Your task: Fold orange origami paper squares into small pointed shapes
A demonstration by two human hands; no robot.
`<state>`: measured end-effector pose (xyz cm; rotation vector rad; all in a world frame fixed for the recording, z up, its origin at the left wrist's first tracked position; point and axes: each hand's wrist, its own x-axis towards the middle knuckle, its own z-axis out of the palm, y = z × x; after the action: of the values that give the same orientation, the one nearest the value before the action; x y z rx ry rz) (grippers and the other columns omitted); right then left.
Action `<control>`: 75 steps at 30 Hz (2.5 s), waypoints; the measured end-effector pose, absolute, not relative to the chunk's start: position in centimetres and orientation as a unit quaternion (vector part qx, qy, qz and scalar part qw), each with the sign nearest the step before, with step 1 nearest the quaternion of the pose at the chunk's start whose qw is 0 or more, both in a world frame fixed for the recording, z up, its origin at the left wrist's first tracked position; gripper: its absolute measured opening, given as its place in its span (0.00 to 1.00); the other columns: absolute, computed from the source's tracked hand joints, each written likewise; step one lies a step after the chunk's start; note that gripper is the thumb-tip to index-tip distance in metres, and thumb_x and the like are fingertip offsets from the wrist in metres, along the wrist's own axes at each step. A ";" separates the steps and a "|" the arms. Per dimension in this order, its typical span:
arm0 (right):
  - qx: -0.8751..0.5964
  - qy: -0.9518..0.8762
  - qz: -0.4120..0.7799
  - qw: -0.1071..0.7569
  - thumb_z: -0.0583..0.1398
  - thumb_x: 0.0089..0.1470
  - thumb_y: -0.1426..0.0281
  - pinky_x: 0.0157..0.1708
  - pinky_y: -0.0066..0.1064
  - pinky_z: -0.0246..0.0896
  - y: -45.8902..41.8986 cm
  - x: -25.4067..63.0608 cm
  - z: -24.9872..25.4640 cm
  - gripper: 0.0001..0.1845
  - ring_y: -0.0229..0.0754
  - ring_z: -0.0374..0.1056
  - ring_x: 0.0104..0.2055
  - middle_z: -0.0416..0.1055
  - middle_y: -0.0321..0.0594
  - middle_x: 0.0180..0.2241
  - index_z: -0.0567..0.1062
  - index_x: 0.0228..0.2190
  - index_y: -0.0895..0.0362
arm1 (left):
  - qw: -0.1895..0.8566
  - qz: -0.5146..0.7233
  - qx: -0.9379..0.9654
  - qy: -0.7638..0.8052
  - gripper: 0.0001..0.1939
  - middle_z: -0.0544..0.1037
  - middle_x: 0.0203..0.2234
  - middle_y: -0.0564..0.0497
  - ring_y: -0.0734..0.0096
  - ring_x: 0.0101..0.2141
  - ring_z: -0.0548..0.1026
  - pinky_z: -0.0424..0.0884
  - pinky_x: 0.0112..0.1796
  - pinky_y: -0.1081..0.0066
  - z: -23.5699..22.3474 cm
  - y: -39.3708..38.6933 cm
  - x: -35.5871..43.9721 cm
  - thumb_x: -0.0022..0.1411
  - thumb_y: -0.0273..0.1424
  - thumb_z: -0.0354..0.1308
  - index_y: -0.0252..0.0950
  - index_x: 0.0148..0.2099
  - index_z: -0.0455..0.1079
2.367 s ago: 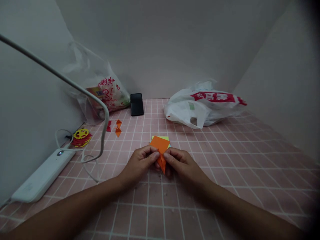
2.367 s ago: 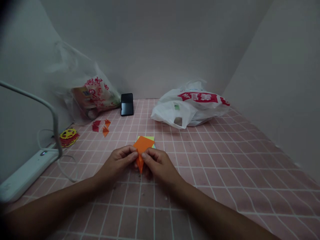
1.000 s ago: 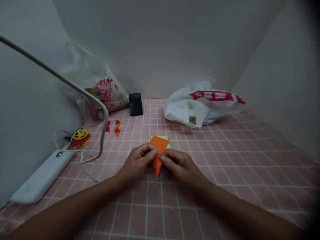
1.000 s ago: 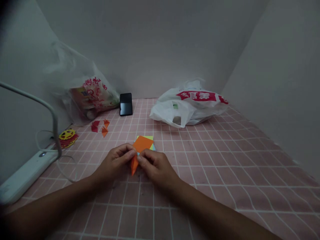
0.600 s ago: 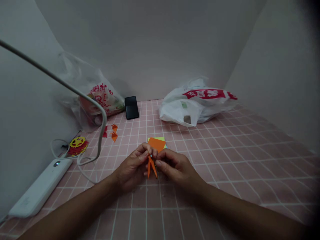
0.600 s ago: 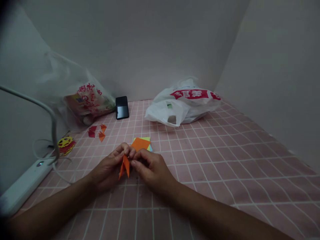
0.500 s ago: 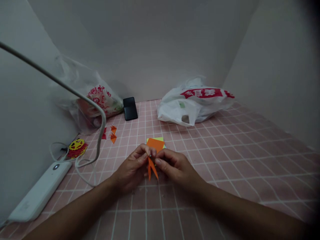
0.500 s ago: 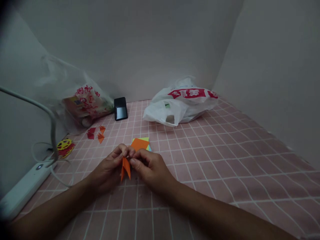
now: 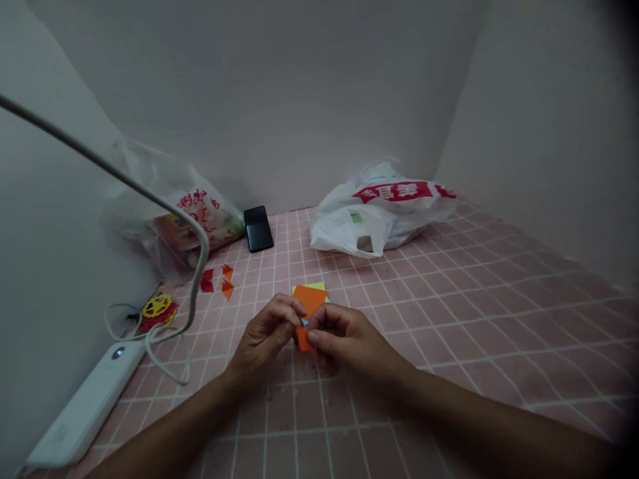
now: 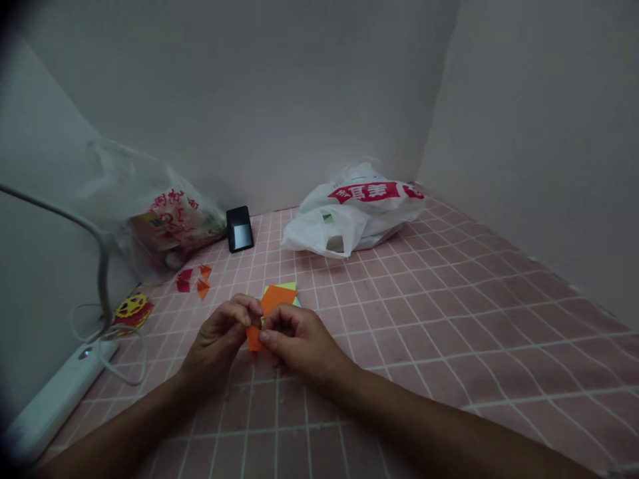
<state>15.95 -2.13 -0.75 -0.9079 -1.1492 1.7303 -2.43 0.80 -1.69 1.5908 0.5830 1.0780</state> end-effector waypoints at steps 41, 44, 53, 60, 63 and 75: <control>-0.363 -0.430 0.713 0.418 0.66 0.50 0.56 0.20 0.25 0.57 -1.4 16.3 -1.8 0.18 0.33 0.64 0.17 0.71 0.32 0.16 0.67 0.28 0.56 | 0.694 0.353 0.488 0.394 0.15 0.72 0.22 0.57 0.79 0.21 0.68 0.62 0.25 0.77 -1.3 0.6 -1.2 0.56 0.36 0.68 0.35 0.33 0.65; -0.378 -0.419 0.708 0.425 0.65 0.50 0.60 0.20 0.26 0.56 -1.5 16.2 -1.8 0.16 0.33 0.62 0.17 0.70 0.31 0.16 0.67 0.27 0.56 | 0.703 0.342 0.482 0.396 0.15 0.72 0.22 0.56 0.79 0.21 0.69 0.63 0.26 0.76 -1.2 0.5 -1.2 0.56 0.38 0.67 0.35 0.34 0.66; -0.402 -0.437 0.687 0.419 0.65 0.50 0.60 0.20 0.27 0.57 -1.3 16.4 -2.2 0.14 0.34 0.62 0.17 0.68 0.30 0.17 0.67 0.28 0.55 | 0.668 0.291 0.538 0.424 0.13 0.70 0.21 0.57 0.79 0.21 0.65 0.59 0.26 0.75 -1.0 0.5 -1.1 0.55 0.38 0.64 0.35 0.32 0.66; -0.412 -0.421 0.693 0.415 0.67 0.46 0.62 0.18 0.25 0.55 -1.5 16.1 -2.0 0.15 0.31 0.59 0.17 0.65 0.28 0.19 0.67 0.30 0.56 | 0.585 0.247 0.620 0.461 0.08 0.65 0.21 0.58 0.77 0.23 0.61 0.55 0.25 0.74 -0.6 0.3 -0.9 0.52 0.33 0.60 0.35 0.29 0.65; -0.417 -0.427 0.682 0.423 0.66 0.46 0.62 0.17 0.25 0.55 -1.4 16.2 -1.6 0.16 0.32 0.59 0.17 0.66 0.29 0.22 0.67 0.31 0.55 | 0.574 0.245 0.624 0.469 0.07 0.65 0.22 0.57 0.76 0.24 0.61 0.56 0.26 0.74 -0.6 0.1 -0.9 0.53 0.33 0.59 0.35 0.30 0.65; -0.482 -0.509 0.584 0.408 0.62 0.47 0.67 0.22 0.27 0.53 -1.6 16.3 -1.2 0.06 0.35 0.60 0.23 0.66 0.33 0.22 0.72 0.24 0.56 | 0.469 0.207 0.720 0.468 0.04 0.65 0.23 0.56 0.74 0.25 0.61 0.56 0.26 0.74 -0.3 -0.4 -0.8 0.55 0.29 0.55 0.35 0.29 0.67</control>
<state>16.27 -1.60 -1.21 -1.2153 -1.2837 1.4718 -0.79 -0.36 -0.27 1.7646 1.1476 0.5063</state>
